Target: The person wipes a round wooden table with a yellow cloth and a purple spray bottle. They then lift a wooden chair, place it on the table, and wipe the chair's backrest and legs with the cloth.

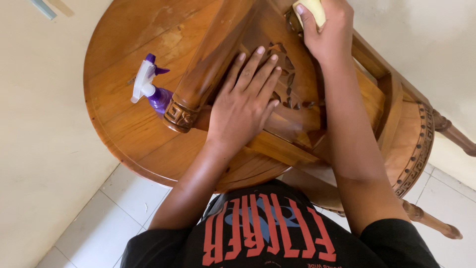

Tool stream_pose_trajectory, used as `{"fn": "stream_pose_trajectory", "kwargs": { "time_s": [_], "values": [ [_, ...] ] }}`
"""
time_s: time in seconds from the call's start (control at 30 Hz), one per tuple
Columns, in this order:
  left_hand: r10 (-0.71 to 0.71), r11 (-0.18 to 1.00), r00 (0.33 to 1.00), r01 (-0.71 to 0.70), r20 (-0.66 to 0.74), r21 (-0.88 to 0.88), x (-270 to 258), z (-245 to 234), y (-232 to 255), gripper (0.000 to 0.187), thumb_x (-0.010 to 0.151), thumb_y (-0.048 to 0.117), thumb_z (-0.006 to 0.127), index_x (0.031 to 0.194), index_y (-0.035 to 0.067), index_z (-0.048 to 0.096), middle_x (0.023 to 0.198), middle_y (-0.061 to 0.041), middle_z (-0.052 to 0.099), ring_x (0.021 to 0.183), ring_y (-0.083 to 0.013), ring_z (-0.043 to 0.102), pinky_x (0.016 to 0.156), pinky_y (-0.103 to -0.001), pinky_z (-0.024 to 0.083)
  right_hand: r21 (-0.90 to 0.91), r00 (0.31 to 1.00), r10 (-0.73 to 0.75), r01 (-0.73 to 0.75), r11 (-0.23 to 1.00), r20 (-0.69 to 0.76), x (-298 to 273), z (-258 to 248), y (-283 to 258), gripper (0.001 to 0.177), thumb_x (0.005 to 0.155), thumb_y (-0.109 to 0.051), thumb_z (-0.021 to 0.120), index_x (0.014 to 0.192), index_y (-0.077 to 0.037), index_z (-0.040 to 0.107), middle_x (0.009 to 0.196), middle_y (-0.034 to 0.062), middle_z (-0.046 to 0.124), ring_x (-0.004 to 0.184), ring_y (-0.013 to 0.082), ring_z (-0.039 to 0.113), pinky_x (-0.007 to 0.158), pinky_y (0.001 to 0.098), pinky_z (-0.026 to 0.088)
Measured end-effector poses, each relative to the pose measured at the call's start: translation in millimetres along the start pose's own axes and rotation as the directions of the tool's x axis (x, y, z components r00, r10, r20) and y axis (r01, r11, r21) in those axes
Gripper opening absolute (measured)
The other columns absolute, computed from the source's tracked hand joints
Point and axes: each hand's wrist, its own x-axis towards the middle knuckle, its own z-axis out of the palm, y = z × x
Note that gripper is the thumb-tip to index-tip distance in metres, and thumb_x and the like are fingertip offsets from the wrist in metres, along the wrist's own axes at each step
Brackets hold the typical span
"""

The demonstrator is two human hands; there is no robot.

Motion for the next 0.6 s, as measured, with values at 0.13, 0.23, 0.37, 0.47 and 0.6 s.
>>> {"fn": "stream_pose_trajectory", "kwargs": {
  "time_s": [0.13, 0.23, 0.37, 0.47, 0.6],
  "values": [
    [-0.020, 1.000, 0.999, 0.021, 0.042, -0.011, 0.8, -0.7, 2.0, 0.062, 0.105, 0.048, 0.057, 0.150, 0.006, 0.054, 0.162, -0.009, 0.041, 0.156, -0.0277, 0.024, 0.131, -0.048, 0.018, -0.103, 0.999, 0.031, -0.029, 0.994, 0.026, -7.8, -0.2, -8.7, 0.015, 0.097, 0.003, 0.076, 0.108, 0.002, 0.066, 0.099, 0.0174, 0.068, 0.089, 0.0335, 0.069, 0.076, 0.0423, 0.053],
    [-0.051, 0.998, 0.998, 0.052, 0.037, -0.024, 4.6, -1.8, 2.4, 0.074, 0.104, 0.050, 0.057, 0.158, 0.002, 0.041, 0.167, -0.013, 0.033, 0.158, -0.0287, 0.020, 0.131, -0.046, 0.017, -0.137, 0.997, 0.059, -0.051, 0.989, 0.053, -19.9, 1.7, -29.3, 0.013, 0.096, 0.002, 0.076, 0.106, -0.002, 0.069, 0.093, 0.0126, 0.068, 0.083, 0.0269, 0.069, 0.069, 0.0396, 0.052],
    [-0.100, 0.995, 0.993, 0.101, 0.067, -0.007, 8.5, -5.3, 2.0, 0.086, 0.103, 0.049, 0.058, 0.164, -0.002, 0.024, 0.171, -0.017, 0.023, 0.160, -0.0290, 0.016, 0.132, -0.043, 0.016, -0.130, 0.995, 0.057, -0.046, 0.990, 0.083, -38.6, -5.5, -73.1, 0.018, 0.089, 0.008, 0.068, 0.105, 0.001, 0.068, 0.091, 0.0134, 0.067, 0.082, 0.0250, 0.068, 0.068, 0.0374, 0.053],
    [-0.123, 0.992, 0.988, 0.124, 0.088, -0.005, 7.5, -7.0, 3.7, 0.087, 0.102, 0.047, 0.059, 0.165, -0.001, 0.023, 0.172, -0.016, 0.024, 0.161, -0.0283, 0.018, 0.133, -0.041, 0.016, -0.148, 0.988, 0.082, -0.062, 0.987, 0.131, -47.9, -15.1, -95.9, 0.022, 0.084, 0.007, 0.069, 0.106, 0.003, 0.067, 0.089, 0.0165, 0.065, 0.079, 0.0285, 0.065, 0.068, 0.0386, 0.052],
    [-0.096, 0.994, 0.993, 0.099, 0.074, -0.049, 8.9, -5.4, 2.0, 0.084, 0.104, 0.048, 0.059, 0.163, -0.002, 0.024, 0.169, -0.017, 0.027, 0.159, -0.0303, 0.019, 0.131, -0.044, 0.017, -0.050, 0.993, 0.066, -0.062, 0.997, 0.097, -41.0, -1.5, -70.9, 0.015, 0.092, 0.010, 0.066, 0.104, 0.002, 0.069, 0.086, 0.0142, 0.067, 0.075, 0.0234, 0.067, 0.062, 0.0319, 0.052]
  ]
}}
